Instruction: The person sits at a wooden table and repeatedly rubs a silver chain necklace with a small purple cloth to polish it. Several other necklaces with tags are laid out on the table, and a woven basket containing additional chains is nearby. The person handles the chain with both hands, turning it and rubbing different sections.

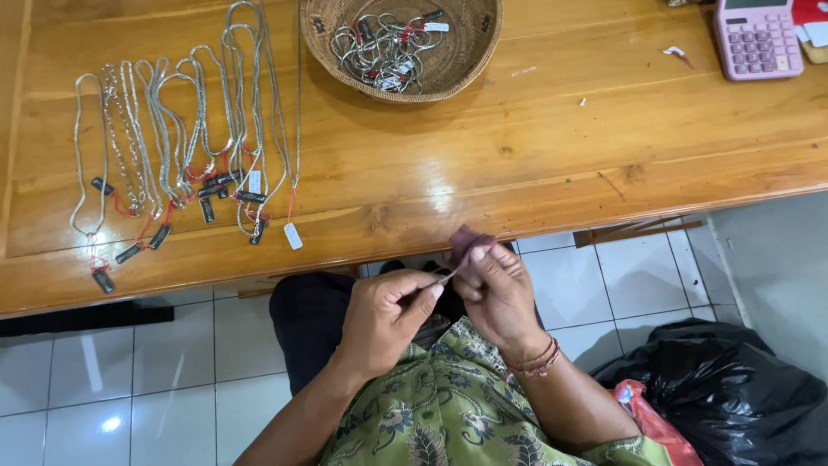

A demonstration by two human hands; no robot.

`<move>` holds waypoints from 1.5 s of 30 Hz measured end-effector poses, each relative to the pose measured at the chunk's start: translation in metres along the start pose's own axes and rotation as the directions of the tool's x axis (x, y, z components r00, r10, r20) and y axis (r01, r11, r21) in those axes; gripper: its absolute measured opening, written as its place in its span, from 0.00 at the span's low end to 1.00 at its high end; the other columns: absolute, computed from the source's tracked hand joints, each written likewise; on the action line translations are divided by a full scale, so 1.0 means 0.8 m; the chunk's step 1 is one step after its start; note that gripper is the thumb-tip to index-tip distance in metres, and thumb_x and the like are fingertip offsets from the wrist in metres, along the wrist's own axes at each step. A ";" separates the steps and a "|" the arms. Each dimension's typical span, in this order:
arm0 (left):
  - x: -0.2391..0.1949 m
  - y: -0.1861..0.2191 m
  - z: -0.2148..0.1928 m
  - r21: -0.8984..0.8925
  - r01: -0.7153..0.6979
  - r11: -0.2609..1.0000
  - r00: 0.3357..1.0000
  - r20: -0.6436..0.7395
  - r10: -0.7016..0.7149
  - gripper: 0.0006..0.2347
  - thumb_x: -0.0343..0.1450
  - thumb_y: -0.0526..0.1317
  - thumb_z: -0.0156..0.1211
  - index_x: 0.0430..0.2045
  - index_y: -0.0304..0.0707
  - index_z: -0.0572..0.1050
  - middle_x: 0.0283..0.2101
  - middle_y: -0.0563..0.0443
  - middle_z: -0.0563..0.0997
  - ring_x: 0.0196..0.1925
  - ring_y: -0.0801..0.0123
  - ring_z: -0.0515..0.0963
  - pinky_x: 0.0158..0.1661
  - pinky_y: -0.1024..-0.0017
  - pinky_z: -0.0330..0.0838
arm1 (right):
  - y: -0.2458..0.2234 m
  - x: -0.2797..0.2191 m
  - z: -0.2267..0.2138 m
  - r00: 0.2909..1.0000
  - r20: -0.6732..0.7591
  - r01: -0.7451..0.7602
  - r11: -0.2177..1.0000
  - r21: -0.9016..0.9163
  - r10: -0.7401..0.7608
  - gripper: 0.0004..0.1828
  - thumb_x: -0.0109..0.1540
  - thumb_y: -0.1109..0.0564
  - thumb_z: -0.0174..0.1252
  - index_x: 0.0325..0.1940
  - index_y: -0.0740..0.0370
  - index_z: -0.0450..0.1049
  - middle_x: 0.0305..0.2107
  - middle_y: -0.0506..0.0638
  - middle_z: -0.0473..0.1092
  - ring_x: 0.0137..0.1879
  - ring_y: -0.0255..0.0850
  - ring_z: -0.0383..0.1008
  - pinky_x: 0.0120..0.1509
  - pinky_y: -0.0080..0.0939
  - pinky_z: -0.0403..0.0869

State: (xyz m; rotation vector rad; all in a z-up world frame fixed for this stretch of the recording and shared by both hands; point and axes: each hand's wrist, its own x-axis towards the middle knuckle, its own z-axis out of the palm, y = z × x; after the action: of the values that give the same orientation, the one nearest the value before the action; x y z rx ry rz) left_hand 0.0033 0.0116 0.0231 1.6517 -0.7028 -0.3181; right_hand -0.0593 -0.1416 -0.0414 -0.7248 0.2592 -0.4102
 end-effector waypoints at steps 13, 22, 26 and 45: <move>-0.013 -0.006 -0.010 0.277 -0.114 0.954 0.993 0.038 0.107 0.08 0.74 0.40 0.57 0.37 0.37 0.82 0.35 0.53 0.88 0.35 0.69 0.87 0.35 0.72 0.76 | 0.007 0.006 -0.010 0.991 0.121 -0.071 0.992 0.108 0.058 0.07 0.67 0.62 0.57 0.34 0.59 0.76 0.23 0.43 0.65 0.25 0.27 0.55 0.25 0.24 0.54; -0.008 -0.027 0.000 -0.177 0.047 0.983 0.999 -0.007 -0.049 0.07 0.72 0.33 0.59 0.23 0.31 0.81 0.16 0.46 0.82 0.17 0.71 0.80 0.21 0.76 0.73 | 0.031 -0.016 0.001 0.998 -0.057 -0.038 0.996 -0.084 0.033 0.05 0.64 0.63 0.61 0.33 0.67 0.75 0.16 0.49 0.63 0.20 0.29 0.54 0.22 0.25 0.56; -0.009 -0.030 0.002 -0.022 -0.009 1.000 1.000 -0.005 0.008 0.07 0.69 0.31 0.60 0.19 0.31 0.79 0.12 0.46 0.75 0.15 0.72 0.72 0.17 0.75 0.66 | 0.004 -0.019 0.028 0.996 -0.083 -0.046 0.996 -0.081 0.039 0.04 0.63 0.65 0.61 0.33 0.68 0.77 0.17 0.49 0.64 0.21 0.27 0.50 0.22 0.24 0.52; -0.023 -0.035 -0.033 0.016 0.010 1.000 0.968 0.251 -0.014 0.12 0.78 0.46 0.51 0.25 0.43 0.72 0.21 0.61 0.69 0.24 0.77 0.67 0.28 0.72 0.61 | -0.007 0.019 -0.015 0.999 -0.049 -0.020 1.000 0.008 0.020 0.08 0.67 0.62 0.56 0.34 0.57 0.75 0.16 0.39 0.52 0.22 0.27 0.46 0.25 0.25 0.50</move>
State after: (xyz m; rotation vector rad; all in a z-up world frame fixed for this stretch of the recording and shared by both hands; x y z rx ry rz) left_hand 0.0119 0.0454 -0.0015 1.6462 -0.8866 -0.5386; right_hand -0.0516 -0.1596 -0.0475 -0.7047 0.3112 -0.4100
